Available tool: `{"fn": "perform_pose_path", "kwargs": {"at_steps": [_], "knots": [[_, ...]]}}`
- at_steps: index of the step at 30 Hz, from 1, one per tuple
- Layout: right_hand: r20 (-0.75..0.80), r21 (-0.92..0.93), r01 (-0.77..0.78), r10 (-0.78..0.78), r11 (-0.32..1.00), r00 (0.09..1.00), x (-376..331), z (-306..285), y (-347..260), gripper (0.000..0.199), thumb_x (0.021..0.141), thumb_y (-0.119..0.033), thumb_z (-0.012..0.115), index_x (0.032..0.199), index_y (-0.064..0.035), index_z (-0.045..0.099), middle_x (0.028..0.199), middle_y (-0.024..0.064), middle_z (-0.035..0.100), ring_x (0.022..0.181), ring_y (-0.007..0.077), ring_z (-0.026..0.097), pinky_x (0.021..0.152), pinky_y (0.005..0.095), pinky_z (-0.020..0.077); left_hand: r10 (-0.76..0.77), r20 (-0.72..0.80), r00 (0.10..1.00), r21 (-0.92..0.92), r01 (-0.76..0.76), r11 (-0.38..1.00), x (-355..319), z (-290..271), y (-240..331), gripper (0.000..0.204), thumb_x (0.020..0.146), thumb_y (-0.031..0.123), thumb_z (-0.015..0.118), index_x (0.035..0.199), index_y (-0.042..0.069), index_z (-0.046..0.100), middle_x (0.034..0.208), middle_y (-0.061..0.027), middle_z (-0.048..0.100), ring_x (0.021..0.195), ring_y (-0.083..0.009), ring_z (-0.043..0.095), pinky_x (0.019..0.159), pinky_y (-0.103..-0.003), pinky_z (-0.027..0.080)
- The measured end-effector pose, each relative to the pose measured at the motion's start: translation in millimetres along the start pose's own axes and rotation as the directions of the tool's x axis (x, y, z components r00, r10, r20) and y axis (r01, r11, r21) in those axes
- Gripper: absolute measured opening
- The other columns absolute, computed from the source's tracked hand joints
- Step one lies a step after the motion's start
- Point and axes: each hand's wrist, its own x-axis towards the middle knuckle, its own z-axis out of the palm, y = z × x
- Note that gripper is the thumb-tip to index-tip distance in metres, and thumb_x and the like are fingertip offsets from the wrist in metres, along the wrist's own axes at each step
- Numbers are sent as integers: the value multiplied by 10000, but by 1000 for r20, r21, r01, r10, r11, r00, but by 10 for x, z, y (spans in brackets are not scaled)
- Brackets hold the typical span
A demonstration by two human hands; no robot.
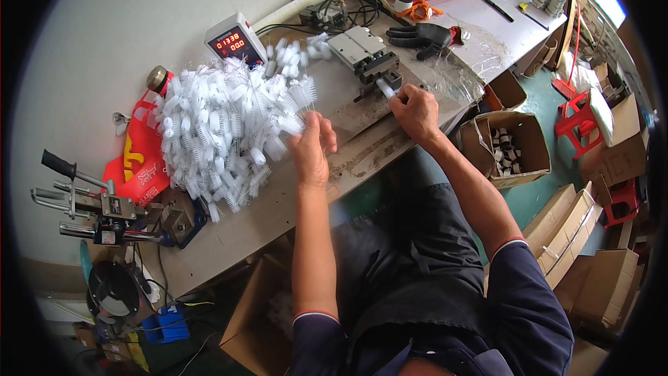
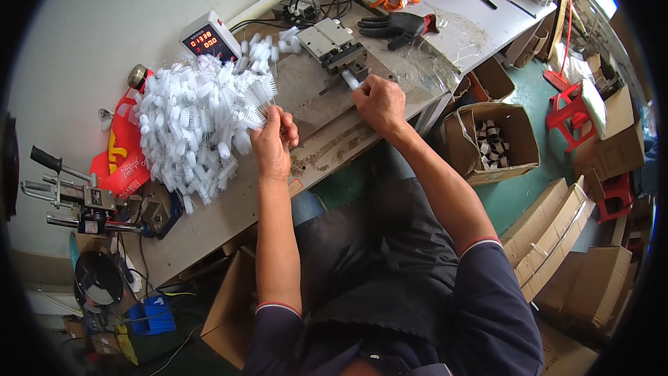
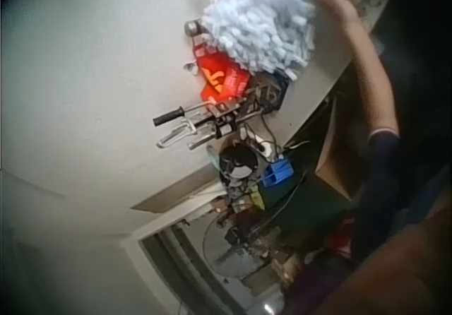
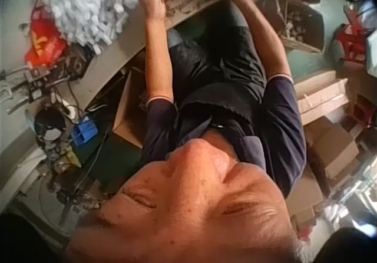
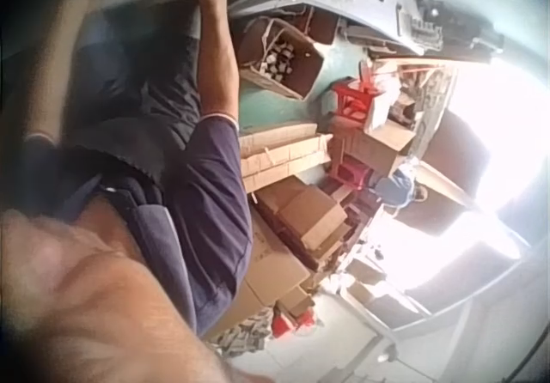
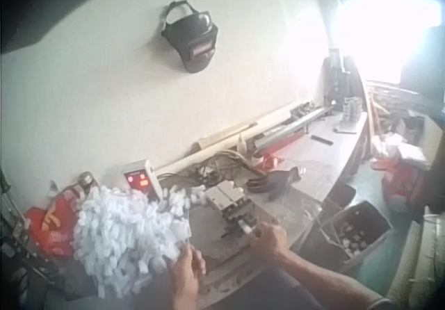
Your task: Manually assembling and testing small white plastic components using a workbench fixture.
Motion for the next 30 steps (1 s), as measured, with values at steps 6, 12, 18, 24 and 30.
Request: {"fn": "perform_pose_path", "kwargs": {"at_steps": [6, 12, 18, 24, 30], "knots": [[-15, -5, 1, -1, 1000, 1000, -5, 21, -45, 200, 802, -220, 670, 797, -24, 713, 788, 207, 712, 794, 394, 712, 760, 464, 553, 11, 12, 1000, 26, -11, 1000, -4, -32, -1, 273, 1059, 338, 607, 944, 90, 596, 779, -26, 613, 564, -117, 560, 478, -255, 406], [-36, -31, -9, 8, 999, 999, 24, 47, 5, 215, 813, -217, 677, 807, -4, 705, 745, 193, 696, 720, 339, 709, 706, 413, 545, 36, 19, 999, 36, -36, 999, -1, -13, -12, 262, 1065, 317, 595, 954, 79, 606, 818, -59, 672, 576, -115, 579, 484, -255, 430], [-19, 4, -16, 16, 1000, 1000, 43, 56, 9, 211, 808, -232, 665, 805, -28, 715, 777, 209, 708, 788, 395, 708, 767, 458, 549, 71, 3, 997, 71, -71, 995, 18, -34, -72, 246, 1074, 285, 574, 979, 62, 616, 928, -121, 735, 645, -122, 645, 517, -241, 480], [-14, 40, -43, 44, 998, 999, 43, 40, 21, 190, 799, -219, 664, 803, -34, 708, 770, 198, 709, 785, 387, 710, 761, 455, 550, 113, -63, 992, 142, -103, 984, 5, 51, -80, 225, 1074, 215, 538, 1066, 7, 624, 1004, -141, 747, 715, -144, 673, 559, -253, 521], [-30, 111, -89, 93, 990, 995, 70, 41, -80, 240, 835, -279, 718, 810, -41, 707, 757, 184, 706, 765, 378, 708, 736, 458, 547, 364, -30, 931, 404, -322, 856, 38, 75, -255, 336, 1077, 227, 531, 1235, -53, 627, 1140, -146, 718, 878, -177, 686, 681, -291, 575]]}}
